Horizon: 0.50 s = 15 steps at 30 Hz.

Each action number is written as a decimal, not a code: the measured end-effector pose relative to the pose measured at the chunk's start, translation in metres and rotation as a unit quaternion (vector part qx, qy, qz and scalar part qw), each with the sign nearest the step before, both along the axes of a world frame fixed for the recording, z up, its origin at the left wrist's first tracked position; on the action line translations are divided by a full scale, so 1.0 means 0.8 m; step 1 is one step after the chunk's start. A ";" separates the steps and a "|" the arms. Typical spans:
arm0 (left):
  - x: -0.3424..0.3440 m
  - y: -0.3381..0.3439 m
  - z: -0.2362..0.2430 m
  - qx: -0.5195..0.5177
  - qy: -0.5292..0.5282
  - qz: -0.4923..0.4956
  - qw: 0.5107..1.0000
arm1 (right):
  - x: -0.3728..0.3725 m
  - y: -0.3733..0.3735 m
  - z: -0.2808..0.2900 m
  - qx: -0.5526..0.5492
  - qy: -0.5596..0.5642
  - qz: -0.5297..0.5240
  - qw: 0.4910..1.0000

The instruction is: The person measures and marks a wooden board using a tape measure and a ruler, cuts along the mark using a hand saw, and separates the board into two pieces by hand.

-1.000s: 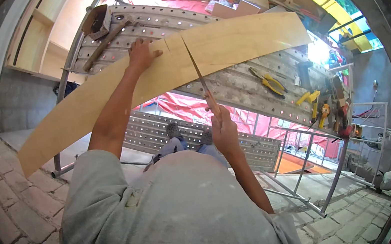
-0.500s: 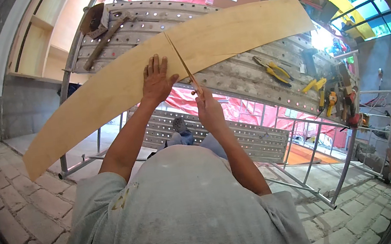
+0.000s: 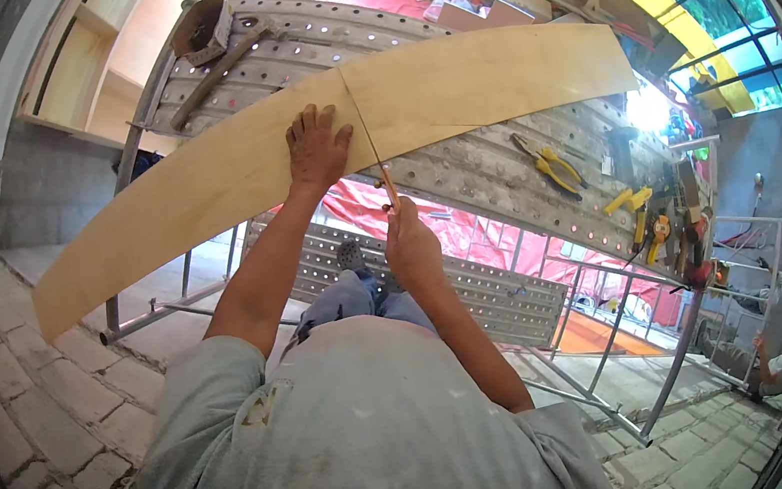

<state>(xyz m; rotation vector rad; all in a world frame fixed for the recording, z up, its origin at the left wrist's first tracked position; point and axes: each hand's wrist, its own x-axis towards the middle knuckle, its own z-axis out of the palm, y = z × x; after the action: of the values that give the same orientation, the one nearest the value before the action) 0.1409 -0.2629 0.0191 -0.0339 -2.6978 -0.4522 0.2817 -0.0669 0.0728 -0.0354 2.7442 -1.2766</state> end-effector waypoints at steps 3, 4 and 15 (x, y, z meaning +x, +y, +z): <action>-0.004 0.002 -0.004 0.002 -0.047 0.007 0.999 | 0.011 0.005 0.000 0.025 0.004 -0.001 1.000; -0.004 0.002 -0.005 0.001 -0.047 0.009 0.999 | 0.014 0.009 -0.001 0.026 0.019 -0.002 0.999; 0.002 0.004 -0.014 -0.028 0.012 0.002 1.000 | -0.017 0.000 -0.028 0.064 0.013 0.017 0.998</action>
<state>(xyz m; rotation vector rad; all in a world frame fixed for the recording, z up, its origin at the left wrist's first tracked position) 0.1421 -0.2598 0.0076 -0.0503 -2.6855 -0.3740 0.2681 -0.0672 0.0506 -0.0859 2.8281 -1.0970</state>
